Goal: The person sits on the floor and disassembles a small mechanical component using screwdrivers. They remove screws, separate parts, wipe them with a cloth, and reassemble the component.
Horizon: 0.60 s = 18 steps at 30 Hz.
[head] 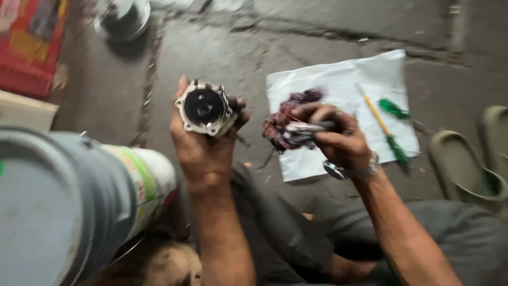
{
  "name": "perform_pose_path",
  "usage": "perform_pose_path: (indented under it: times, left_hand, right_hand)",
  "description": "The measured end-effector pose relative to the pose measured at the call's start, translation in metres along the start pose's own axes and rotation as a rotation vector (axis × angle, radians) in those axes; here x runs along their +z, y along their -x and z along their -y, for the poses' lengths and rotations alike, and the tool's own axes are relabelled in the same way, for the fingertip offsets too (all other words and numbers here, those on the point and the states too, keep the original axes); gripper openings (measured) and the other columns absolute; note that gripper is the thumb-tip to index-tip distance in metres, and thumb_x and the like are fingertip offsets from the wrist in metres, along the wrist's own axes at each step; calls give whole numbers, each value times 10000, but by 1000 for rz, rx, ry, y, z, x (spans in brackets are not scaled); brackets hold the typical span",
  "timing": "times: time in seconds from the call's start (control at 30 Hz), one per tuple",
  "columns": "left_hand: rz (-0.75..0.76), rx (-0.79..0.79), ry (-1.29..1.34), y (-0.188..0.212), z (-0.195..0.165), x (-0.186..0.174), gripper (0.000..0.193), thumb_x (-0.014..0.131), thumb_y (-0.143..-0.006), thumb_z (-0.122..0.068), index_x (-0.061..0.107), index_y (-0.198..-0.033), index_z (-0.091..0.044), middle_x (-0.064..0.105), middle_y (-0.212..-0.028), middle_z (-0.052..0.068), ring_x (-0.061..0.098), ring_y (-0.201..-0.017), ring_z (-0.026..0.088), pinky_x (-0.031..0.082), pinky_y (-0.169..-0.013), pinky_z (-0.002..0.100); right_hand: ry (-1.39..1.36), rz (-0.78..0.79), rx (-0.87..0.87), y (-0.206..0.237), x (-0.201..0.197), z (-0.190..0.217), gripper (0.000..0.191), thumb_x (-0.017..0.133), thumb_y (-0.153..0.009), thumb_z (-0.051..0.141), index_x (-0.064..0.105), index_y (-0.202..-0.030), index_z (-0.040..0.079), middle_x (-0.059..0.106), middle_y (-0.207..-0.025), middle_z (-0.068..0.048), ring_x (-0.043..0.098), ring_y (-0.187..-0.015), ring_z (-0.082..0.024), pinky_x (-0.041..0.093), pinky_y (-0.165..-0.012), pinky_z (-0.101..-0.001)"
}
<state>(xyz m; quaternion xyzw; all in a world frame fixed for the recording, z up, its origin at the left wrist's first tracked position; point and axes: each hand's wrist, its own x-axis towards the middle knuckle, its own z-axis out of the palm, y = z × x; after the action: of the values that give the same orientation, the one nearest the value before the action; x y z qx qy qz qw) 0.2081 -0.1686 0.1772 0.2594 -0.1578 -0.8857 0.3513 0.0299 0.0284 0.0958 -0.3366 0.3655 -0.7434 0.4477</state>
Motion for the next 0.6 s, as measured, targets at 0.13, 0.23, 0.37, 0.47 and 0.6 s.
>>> perform_pose_path:
  times: [0.13,0.23,0.37,0.47,0.6]
  left_hand:
    - [395,-129,-169,19,34,11,372,616,-1036,-388,690,-1120,-33,715,-987,113,723,-822,264,632,-755,441]
    - [522,-325,-374,21,105,26,355,611,-1027,-363,668,-1150,-36,701,-1017,121,708,-853,275,618,-777,445]
    - [608,-612,-730,48,211,33,342,604,-1015,-331,639,-1191,-39,683,-1058,131,689,-894,289,600,-806,451]
    - [766,-941,-1108,94,258,0,341,598,-1006,-306,618,-1221,-42,669,-1088,139,674,-926,300,586,-828,455]
    - [1030,-1172,-1503,106,274,-20,352,591,-994,-274,589,-1261,-45,650,-1129,149,654,-967,314,567,-857,461]
  right_hand:
    - [-69,-350,30,79,-10,75,406,598,-919,22,554,-1322,48,646,-1187,-167,674,-1108,-278,564,-979,-436]
    - [470,-557,-20,139,-15,104,464,660,-969,68,554,-1420,57,631,-1083,-44,612,-962,-122,561,-847,-293]
    - [275,-596,-163,203,-8,112,176,697,-1043,29,630,-1205,25,714,-1131,-36,647,-1094,-92,526,-1059,-302]
    - [84,-696,-176,226,-2,117,258,689,-1007,46,625,-1256,48,695,-1148,-22,632,-1176,-91,507,-1058,-285]
    - [341,-640,39,256,1,133,241,701,-1019,76,649,-1254,62,730,-1132,-45,682,-1062,-107,552,-971,-278]
